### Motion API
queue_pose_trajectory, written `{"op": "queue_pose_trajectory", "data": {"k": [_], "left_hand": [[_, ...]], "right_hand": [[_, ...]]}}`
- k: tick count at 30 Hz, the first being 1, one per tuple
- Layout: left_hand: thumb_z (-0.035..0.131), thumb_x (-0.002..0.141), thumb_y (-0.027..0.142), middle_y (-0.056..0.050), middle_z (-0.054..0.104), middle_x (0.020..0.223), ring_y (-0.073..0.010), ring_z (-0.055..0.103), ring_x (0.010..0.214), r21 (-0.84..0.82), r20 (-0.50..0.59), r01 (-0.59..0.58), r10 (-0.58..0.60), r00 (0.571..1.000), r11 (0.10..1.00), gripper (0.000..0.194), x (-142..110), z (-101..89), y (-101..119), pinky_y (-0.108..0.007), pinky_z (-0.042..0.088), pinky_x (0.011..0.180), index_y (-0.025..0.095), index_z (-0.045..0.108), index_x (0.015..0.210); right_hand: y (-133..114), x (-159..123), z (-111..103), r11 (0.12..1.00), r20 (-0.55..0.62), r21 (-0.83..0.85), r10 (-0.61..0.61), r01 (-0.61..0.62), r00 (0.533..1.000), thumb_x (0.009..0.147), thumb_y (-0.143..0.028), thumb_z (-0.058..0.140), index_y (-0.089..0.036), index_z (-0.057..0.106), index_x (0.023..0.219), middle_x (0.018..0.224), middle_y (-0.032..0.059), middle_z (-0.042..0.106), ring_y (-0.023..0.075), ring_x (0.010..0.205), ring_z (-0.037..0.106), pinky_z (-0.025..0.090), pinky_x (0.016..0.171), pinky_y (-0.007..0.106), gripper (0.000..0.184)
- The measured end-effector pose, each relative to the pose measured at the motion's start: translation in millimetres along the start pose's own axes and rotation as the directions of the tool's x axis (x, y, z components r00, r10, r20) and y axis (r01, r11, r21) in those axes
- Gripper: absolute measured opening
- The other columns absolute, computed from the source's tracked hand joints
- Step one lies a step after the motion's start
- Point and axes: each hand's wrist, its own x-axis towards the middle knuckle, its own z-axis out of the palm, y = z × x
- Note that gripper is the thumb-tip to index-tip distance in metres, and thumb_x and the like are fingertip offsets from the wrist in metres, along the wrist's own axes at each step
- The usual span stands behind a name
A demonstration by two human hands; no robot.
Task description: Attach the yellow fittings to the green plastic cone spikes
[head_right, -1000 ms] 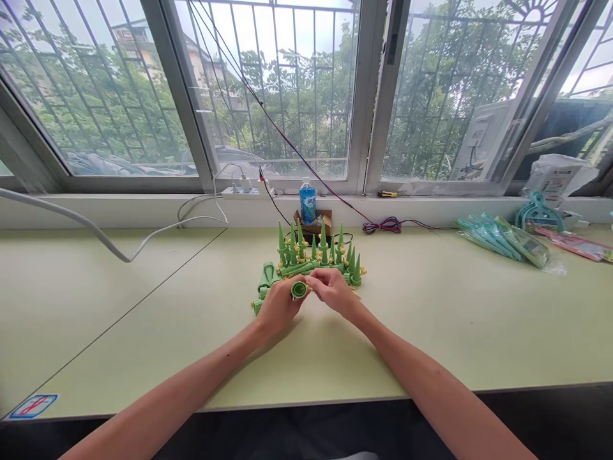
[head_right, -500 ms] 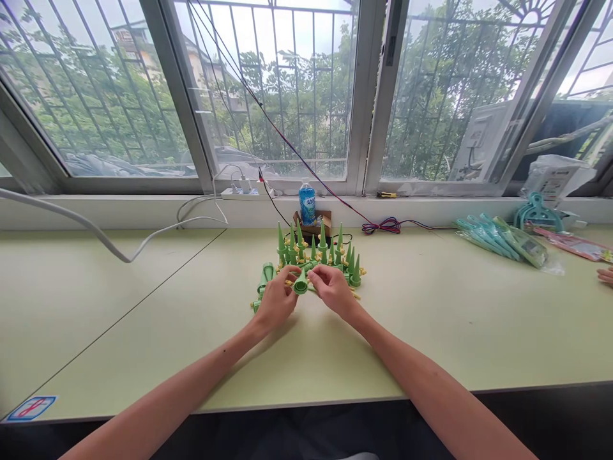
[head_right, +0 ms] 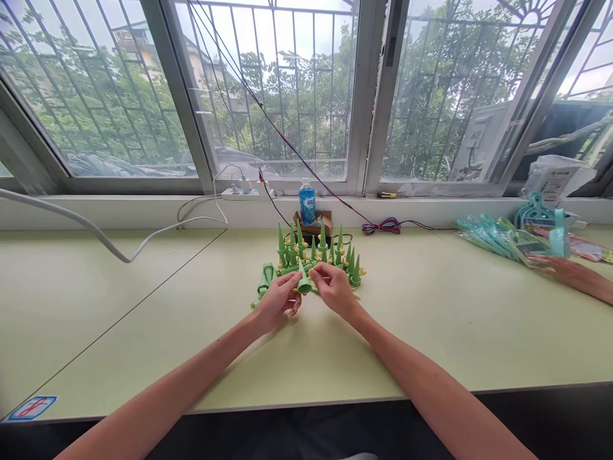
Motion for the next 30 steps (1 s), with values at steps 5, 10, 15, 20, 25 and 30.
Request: {"op": "queue_pose_trajectory", "data": {"k": [5,10,15,20,25,30], "left_hand": [[0.059,0.081,0.054,0.007,0.042,0.046,-0.0060,0.038,0.037,0.129,-0.025,-0.083,0.087,0.996,0.988,0.037,-1.5,-2.4,-1.4,-0.017,0.031,0.036,0.018,0.052,0.079],[0.062,0.080,0.051,0.005,0.046,0.051,-0.0057,0.038,0.037,0.264,-0.083,-0.215,0.245,0.966,0.940,0.035,-3.4,-0.1,0.5,-0.019,0.030,0.036,0.017,0.056,0.079],[0.065,0.078,0.049,0.000,0.053,0.073,-0.0045,0.042,0.043,0.357,-0.108,-0.292,0.349,0.931,0.887,0.034,-1.5,-0.8,-2.3,-0.020,0.033,0.038,0.016,0.061,0.082],[0.064,0.080,0.046,-0.002,0.050,0.087,-0.0048,0.041,0.050,0.476,-0.058,-0.385,0.464,0.884,0.791,0.028,-0.6,-4.0,-5.0,-0.022,0.037,0.044,0.018,0.066,0.085],[0.061,0.083,0.040,-0.002,0.050,0.088,-0.0061,0.041,0.053,0.562,0.004,-0.435,0.523,0.852,0.704,0.022,-2.2,-5.8,-4.2,-0.022,0.038,0.048,0.020,0.067,0.089],[0.059,0.085,0.036,-0.003,0.051,0.089,-0.0060,0.040,0.053,0.627,0.051,-0.463,0.559,0.827,0.626,0.020,-2.5,-5.1,-4.0,-0.022,0.037,0.048,0.021,0.068,0.093]], "right_hand": [[-1.8,-0.4,-0.9,1.000,0.006,-0.020,0.013,-0.013,1.000,0.088,-0.047,0.053,-0.019,0.053,0.074,0.053,-0.0057,0.038,0.0085,0.045,0.031,0.025,0.042,0.023,0.031],[-4.3,-0.3,-0.5,0.999,0.011,-0.012,0.030,-0.030,0.999,0.086,-0.047,0.055,-0.019,0.052,0.072,0.052,-0.0056,0.038,0.0083,0.045,0.030,0.024,0.042,0.023,0.032],[-3.7,0.2,-0.5,0.999,0.014,-0.021,0.035,-0.035,0.999,0.087,-0.048,0.054,-0.019,0.053,0.073,0.052,-0.0053,0.038,0.0089,0.045,0.031,0.025,0.043,0.023,0.032],[-1.6,0.4,-0.7,0.998,-0.001,-0.043,0.036,-0.036,0.999,0.086,-0.050,0.054,-0.019,0.053,0.071,0.050,-0.0050,0.040,0.0095,0.044,0.033,0.026,0.043,0.024,0.034],[-2.3,0.5,-1.3,0.997,-0.001,-0.068,0.041,-0.041,0.999,0.086,-0.045,0.053,-0.019,0.052,0.069,0.049,-0.0052,0.039,0.0091,0.044,0.033,0.025,0.042,0.023,0.031],[-4.4,1.0,-2.1,0.992,-0.013,-0.108,0.061,-0.062,0.998,0.087,-0.042,0.050,-0.019,0.051,0.066,0.046,-0.0054,0.039,0.0094,0.042,0.034,0.025,0.042,0.024,0.031]]}}
